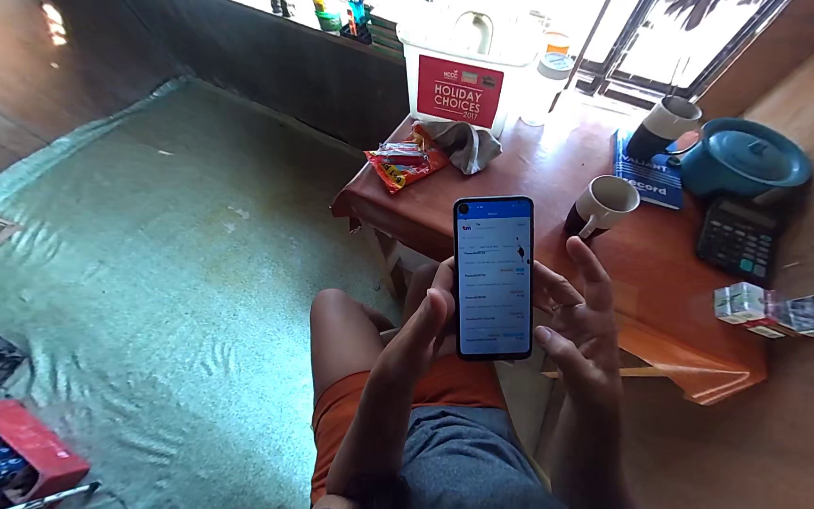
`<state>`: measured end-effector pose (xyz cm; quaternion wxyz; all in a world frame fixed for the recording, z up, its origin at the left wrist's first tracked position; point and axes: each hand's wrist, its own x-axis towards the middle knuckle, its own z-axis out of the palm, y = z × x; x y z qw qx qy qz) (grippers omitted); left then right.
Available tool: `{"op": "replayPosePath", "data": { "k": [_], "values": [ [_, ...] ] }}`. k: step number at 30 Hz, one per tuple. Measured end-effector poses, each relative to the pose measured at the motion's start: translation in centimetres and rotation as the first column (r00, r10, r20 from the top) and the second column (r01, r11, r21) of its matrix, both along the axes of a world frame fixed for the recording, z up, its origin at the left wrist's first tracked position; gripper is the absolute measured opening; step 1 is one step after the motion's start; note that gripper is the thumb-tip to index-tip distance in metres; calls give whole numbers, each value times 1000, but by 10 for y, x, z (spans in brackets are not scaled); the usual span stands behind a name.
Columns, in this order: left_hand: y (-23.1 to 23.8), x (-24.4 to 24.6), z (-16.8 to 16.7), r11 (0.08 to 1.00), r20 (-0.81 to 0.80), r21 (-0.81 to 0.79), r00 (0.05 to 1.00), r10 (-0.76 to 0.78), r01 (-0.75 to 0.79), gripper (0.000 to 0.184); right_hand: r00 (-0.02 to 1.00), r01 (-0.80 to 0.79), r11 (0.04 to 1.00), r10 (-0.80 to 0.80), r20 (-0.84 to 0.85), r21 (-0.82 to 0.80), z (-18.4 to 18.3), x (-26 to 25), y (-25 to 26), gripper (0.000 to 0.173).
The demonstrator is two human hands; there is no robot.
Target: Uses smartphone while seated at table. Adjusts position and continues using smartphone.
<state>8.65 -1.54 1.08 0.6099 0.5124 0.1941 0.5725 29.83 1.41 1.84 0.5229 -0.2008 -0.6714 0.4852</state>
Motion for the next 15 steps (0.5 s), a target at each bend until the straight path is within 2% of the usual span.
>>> {"op": "replayPosePath", "data": {
  "k": [15],
  "values": [
    [-1,0,0,999,-41,15,999,29,-29,100,996,75,997,-75,47,9,-4,-11,-3,82]
  ]
}}
